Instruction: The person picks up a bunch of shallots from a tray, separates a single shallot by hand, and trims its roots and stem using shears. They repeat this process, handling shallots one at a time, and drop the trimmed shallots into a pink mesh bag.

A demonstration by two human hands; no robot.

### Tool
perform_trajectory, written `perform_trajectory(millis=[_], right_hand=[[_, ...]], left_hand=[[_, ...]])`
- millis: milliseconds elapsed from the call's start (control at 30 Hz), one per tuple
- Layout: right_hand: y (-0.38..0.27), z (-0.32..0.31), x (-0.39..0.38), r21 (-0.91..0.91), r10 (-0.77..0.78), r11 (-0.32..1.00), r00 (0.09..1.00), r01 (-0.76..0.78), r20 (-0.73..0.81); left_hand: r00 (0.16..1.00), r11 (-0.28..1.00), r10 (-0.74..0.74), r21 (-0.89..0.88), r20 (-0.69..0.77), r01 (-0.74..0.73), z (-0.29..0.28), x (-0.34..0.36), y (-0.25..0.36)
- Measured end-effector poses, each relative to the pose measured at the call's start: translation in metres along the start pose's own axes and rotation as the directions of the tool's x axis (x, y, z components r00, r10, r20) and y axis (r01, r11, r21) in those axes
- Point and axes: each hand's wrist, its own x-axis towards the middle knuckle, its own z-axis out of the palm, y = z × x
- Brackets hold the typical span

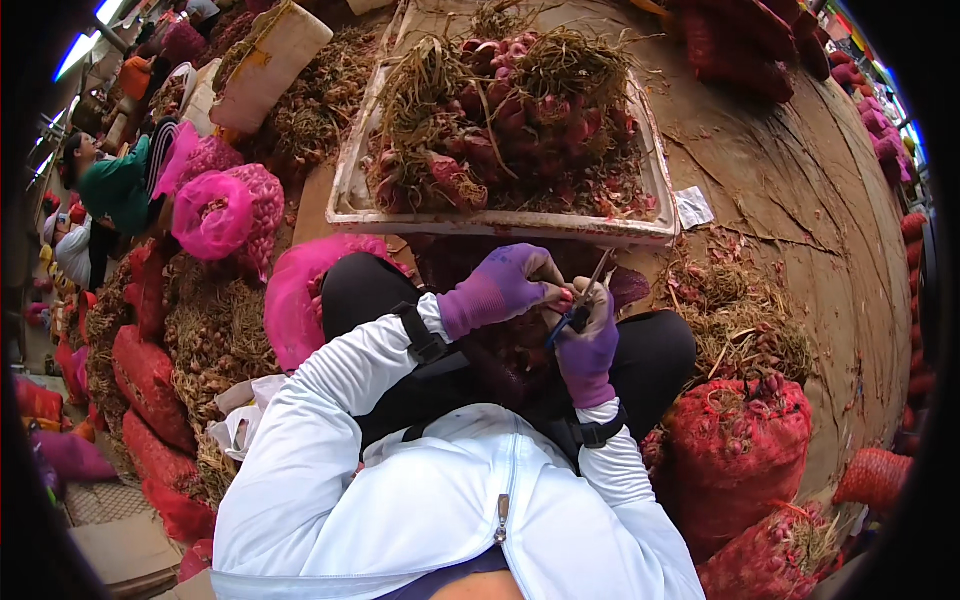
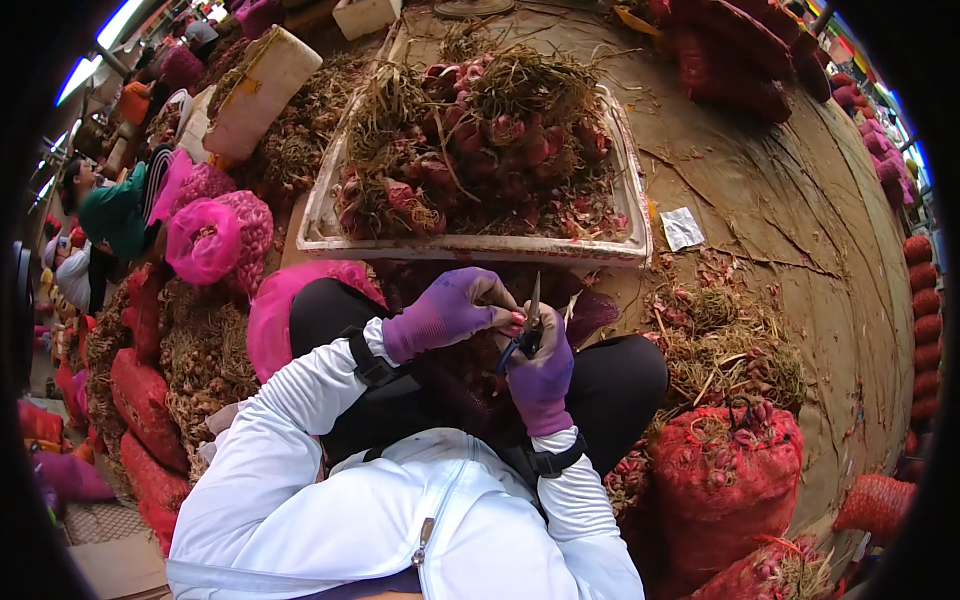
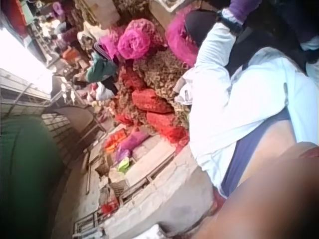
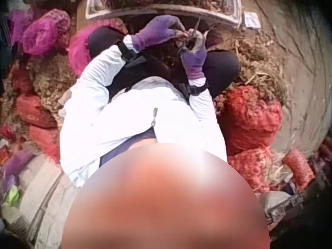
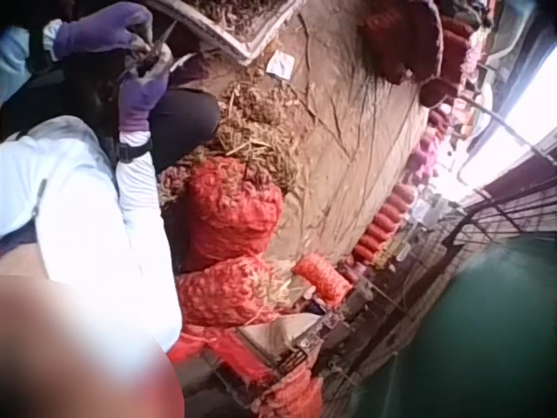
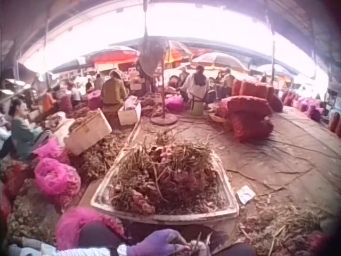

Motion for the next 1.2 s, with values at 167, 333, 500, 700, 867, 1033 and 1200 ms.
perform_trajectory(millis=[167,333,500,700,867,1033,1200], right_hand=[[-0.003,0.002,-0.009,0.150,0.058,0.987,0.998,-0.058,0.003],[0.000,0.000,-0.009,0.111,-0.060,0.991,0.982,0.080,-0.176],[-0.005,0.006,-0.009,0.005,-0.072,0.997,0.991,0.073,-0.109],[-0.012,-0.014,0.003,0.454,0.309,0.827,0.942,-0.332,0.128],[-0.007,-0.010,0.007,0.536,0.316,0.767,0.934,-0.354,0.165],[0.011,-0.006,0.010,0.591,0.441,0.725,0.898,-0.355,-0.001],[-0.009,-0.011,0.009,0.343,0.018,0.935,0.982,-0.083,0.188]], left_hand=[[0.938,1.000,-0.015,0.011,-0.347,0.020,-0.005,0.002,-0.018],[0.911,0.889,-0.377,-0.342,-0.167,0.305,-0.007,-0.011,-0.024],[0.994,0.879,-0.028,-0.471,0.103,0.073,0.032,-0.024,-0.024],[0.990,0.955,0.100,-0.289,0.097,-0.068,0.026,-0.026,-0.031],[0.958,0.920,0.288,0.284,-0.017,-0.272,0.033,-0.028,-0.050],[0.995,0.986,0.088,0.135,0.039,-0.092,0.019,-0.028,-0.028],[0.978,0.972,0.043,0.218,0.204,-0.089,-0.004,-0.026,-0.006]])
